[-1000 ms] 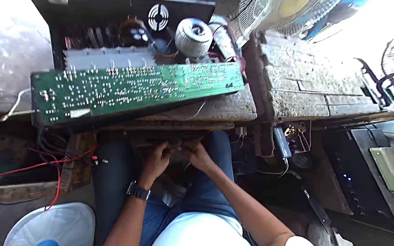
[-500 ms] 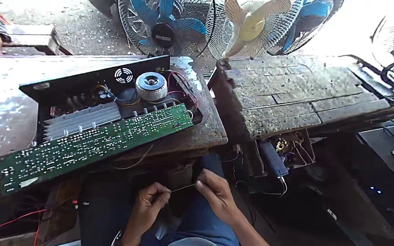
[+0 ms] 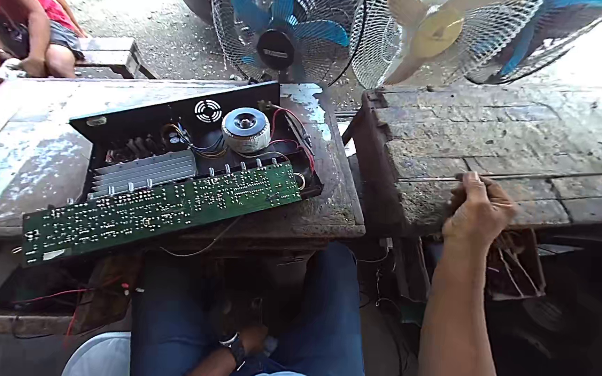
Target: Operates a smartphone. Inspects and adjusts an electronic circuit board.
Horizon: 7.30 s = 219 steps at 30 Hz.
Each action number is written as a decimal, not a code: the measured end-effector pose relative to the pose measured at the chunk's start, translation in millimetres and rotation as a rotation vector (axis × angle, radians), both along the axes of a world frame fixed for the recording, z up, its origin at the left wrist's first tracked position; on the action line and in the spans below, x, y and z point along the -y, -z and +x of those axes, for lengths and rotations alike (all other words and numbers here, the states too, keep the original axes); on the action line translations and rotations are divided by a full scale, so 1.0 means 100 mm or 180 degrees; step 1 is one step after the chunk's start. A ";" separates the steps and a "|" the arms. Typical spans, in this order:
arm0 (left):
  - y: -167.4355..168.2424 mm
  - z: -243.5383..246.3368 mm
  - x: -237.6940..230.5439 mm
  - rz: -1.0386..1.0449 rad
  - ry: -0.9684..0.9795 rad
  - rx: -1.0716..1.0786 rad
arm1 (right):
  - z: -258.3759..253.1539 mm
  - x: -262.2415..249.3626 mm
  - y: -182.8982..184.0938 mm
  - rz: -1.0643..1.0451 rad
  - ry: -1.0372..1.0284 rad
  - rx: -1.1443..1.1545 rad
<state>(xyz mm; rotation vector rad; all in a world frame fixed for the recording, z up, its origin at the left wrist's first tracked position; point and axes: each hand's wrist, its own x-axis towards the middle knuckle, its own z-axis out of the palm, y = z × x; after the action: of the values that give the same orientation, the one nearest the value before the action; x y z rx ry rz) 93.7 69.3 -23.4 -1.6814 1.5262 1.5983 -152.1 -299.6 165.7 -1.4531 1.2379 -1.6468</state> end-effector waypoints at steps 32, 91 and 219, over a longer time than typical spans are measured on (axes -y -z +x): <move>-0.61 0.57 0.04 -0.1576 -0.0638 -0.1679 | 0.02 0.06 -0.09 0.0983 0.1394 -0.1432; -3.43 2.34 0.82 -0.3016 -0.0670 0.0436 | 0.06 0.06 0.00 0.0368 0.1360 -0.1755; -0.18 1.42 -1.20 -0.4201 -0.1694 0.1151 | 0.09 0.09 0.09 0.0033 0.1678 -0.1961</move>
<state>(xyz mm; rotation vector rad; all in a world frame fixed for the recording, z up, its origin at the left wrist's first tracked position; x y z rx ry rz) 235.6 189.4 -5.6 -2.9779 2.1786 0.1558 -143.0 -308.7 157.0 -1.8074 2.1112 -1.5337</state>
